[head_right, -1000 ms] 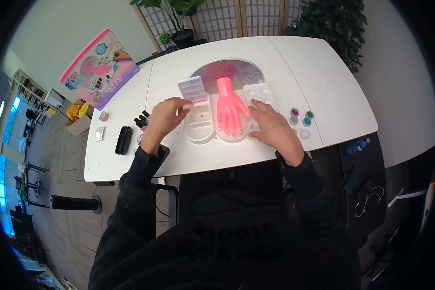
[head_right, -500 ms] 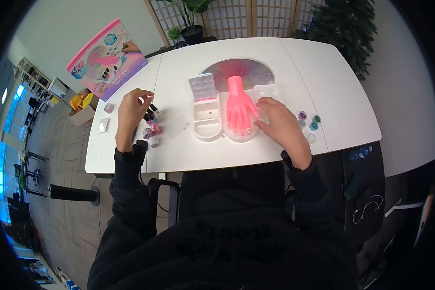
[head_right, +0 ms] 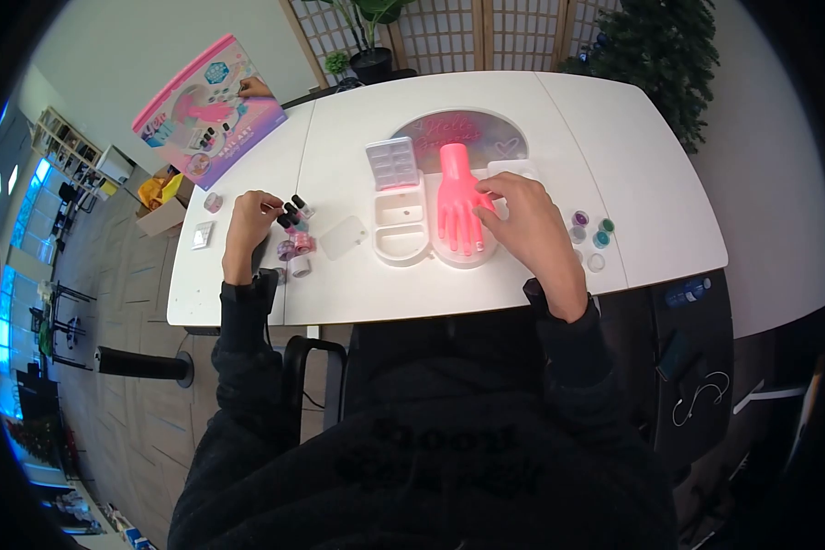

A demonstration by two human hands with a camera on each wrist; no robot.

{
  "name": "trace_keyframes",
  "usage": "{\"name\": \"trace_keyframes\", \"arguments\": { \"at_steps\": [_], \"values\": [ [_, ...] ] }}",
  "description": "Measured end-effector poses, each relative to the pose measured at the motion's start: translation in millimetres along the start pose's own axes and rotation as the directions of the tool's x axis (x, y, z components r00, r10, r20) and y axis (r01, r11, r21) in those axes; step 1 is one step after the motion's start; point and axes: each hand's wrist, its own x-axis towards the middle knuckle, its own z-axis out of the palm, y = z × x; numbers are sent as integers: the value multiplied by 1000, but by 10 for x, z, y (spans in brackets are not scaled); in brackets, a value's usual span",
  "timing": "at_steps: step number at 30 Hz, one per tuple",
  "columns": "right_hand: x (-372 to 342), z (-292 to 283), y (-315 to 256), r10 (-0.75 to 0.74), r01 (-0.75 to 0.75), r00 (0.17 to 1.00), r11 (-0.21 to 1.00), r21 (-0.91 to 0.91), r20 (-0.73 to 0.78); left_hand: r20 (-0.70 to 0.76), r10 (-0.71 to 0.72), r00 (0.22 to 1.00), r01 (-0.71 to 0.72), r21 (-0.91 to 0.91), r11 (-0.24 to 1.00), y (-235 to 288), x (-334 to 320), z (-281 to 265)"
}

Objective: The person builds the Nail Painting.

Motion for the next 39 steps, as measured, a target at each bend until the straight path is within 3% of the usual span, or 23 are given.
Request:
{"name": "trace_keyframes", "arguments": {
  "at_steps": [4,6,12,24,30,34,39],
  "values": [
    [8,1,-1,-9,8,1000,1000,20,11,-20,6,1000,-6,-6,1000,-10,-4,-7],
    [8,-30,-26,-1,0,1000,1000,29,11,-124,9,992,-9,5,1000,17,-5,-47],
    [0,-25,19,29,-30,999,998,56,16,-203,41,978,-50,-39,998,57,23,-167],
    [-36,11,82,38,-38,999,998,51,12,-44,-34,998,34,6,999,16,-30,-12],
    [-52,42,84,48,-49,999,996,72,15,-190,81,978,-86,-19,996,195,-168,-161],
    [-59,62,78,59,-61,998,994,89,29,-121,101,988,-109,-63,992,438,-350,-310],
    [-69,69,73,70,-73,997,993,96,31,60,-72,996,66,92,994,309,-561,-324]
  ]
}}
